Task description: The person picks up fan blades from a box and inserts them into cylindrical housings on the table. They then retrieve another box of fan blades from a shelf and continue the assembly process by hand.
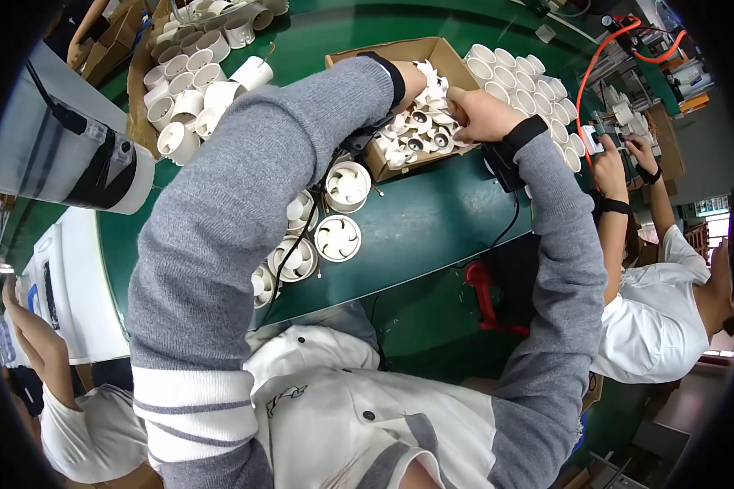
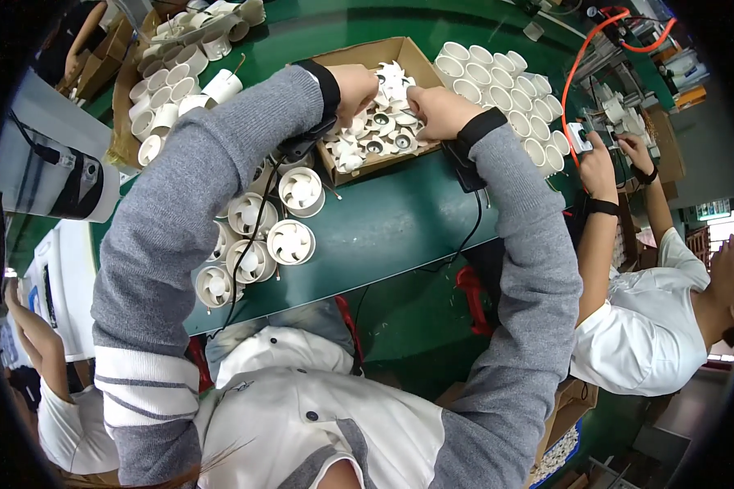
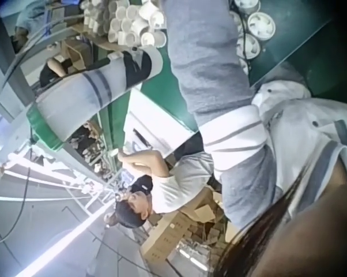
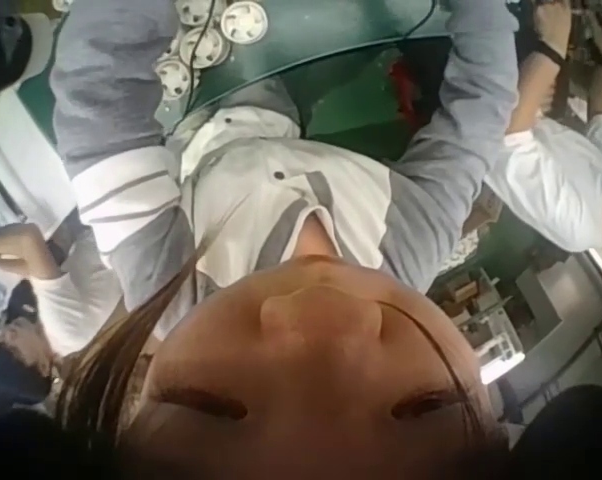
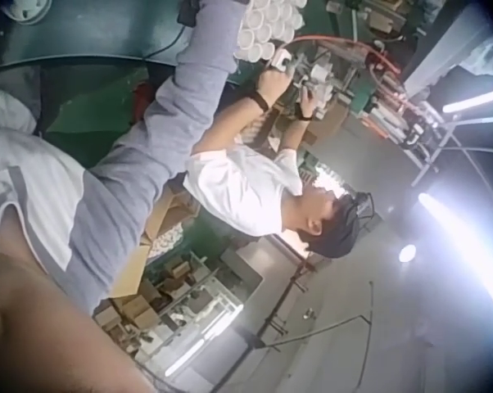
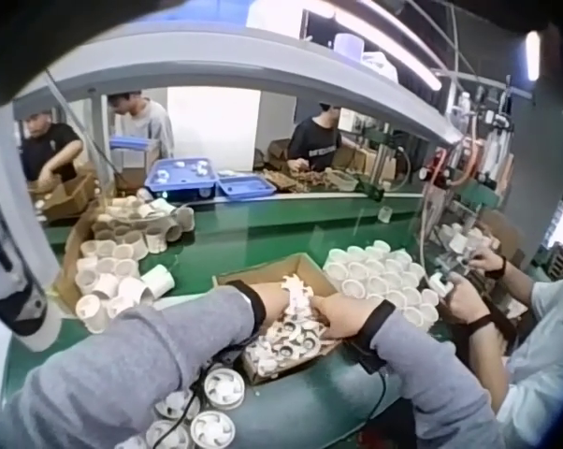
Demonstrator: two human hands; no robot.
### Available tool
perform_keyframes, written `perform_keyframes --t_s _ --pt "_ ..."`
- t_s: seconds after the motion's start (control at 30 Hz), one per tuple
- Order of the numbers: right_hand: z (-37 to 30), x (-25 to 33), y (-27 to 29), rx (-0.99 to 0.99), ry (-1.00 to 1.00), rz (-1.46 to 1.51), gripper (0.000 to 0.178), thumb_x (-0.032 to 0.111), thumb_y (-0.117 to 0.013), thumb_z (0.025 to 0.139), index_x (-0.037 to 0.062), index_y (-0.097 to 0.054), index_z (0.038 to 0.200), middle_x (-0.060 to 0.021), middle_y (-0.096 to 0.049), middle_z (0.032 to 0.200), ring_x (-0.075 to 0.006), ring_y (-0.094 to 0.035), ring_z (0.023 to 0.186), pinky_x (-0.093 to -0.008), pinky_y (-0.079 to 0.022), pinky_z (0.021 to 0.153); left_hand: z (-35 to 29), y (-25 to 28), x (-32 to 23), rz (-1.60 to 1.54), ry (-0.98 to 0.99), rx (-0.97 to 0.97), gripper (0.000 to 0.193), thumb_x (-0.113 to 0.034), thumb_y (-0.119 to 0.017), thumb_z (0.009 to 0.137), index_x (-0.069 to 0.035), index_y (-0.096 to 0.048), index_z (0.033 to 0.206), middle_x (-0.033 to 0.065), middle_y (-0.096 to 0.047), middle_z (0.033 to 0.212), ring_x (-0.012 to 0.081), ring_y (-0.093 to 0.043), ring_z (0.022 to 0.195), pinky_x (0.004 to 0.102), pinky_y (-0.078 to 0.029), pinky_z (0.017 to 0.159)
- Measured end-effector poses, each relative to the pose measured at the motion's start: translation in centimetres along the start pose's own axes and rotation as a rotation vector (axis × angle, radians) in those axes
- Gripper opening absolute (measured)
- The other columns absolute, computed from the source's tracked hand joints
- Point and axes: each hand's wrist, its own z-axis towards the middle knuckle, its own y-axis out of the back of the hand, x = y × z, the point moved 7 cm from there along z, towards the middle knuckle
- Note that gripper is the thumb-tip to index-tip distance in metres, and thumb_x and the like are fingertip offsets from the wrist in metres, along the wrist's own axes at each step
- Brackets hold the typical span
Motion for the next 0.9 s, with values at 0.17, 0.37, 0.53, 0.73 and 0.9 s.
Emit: perform_keyframes --t_s 0.17,0.37,0.53,0.73,0.9 --pt "-0.2 -0.9 0.9 -0.065 -0.013 0.153 0.029 0.002 -0.063 0.065 0.0015 -0.049 0.090 -0.0116 -0.057 0.070 -0.0243 -0.057 0.068 -0.0326 -0.046 0.063 -0.7 1.0 -2.6 0.069 -0.108 -0.089 0.014 -0.005 -0.066 0.057 -0.002 -0.063 0.070 0.0136 -0.062 0.069 0.0270 -0.062 0.070 0.0343 -0.048 0.060" --pt "0.1 -0.6 -0.6 0.020 0.013 -0.029 0.020 0.004 -0.058 0.069 0.0021 -0.055 0.088 -0.0124 -0.059 0.074 -0.0247 -0.058 0.070 -0.0335 -0.047 0.065 1.1 -1.9 -3.5 0.234 -0.067 0.158 0.018 -0.007 -0.067 0.060 -0.002 -0.065 0.076 0.0145 -0.063 0.077 0.0274 -0.062 0.076 0.0360 -0.049 0.065" --pt "-0.2 0.3 -0.6 0.080 -0.075 -0.079 0.015 0.005 -0.058 0.065 0.0016 -0.059 0.079 -0.0154 -0.061 0.079 -0.0316 -0.058 0.078 -0.0365 -0.047 0.069 1.9 -2.6 -2.6 0.287 0.000 0.133 0.020 -0.010 -0.066 0.063 -0.003 -0.065 0.081 0.0145 -0.063 0.080 0.0275 -0.062 0.080 0.0361 -0.050 0.068" --pt "0.2 -0.8 -0.8 -0.009 0.006 -0.187 0.026 0.006 -0.065 0.062 0.0004 -0.057 0.086 -0.0161 -0.060 0.077 -0.0284 -0.059 0.076 -0.0340 -0.047 0.069 1.4 -0.4 -2.6 0.126 0.106 -0.051 0.023 -0.008 -0.067 0.059 -0.004 -0.065 0.082 0.0139 -0.063 0.077 0.0279 -0.062 0.078 0.0359 -0.050 0.067" --pt "-2.4 0.3 3.1 -0.156 -0.003 0.019 0.032 0.006 -0.065 0.064 0.0000 -0.057 0.094 -0.0135 -0.061 0.084 -0.0218 -0.059 0.078 -0.0309 -0.047 0.071 -1.7 4.0 -2.0 -0.012 -0.239 -0.148 0.026 -0.005 -0.068 0.055 -0.003 -0.063 0.081 0.0112 -0.061 0.073 0.0263 -0.060 0.069 0.0312 -0.048 0.061"
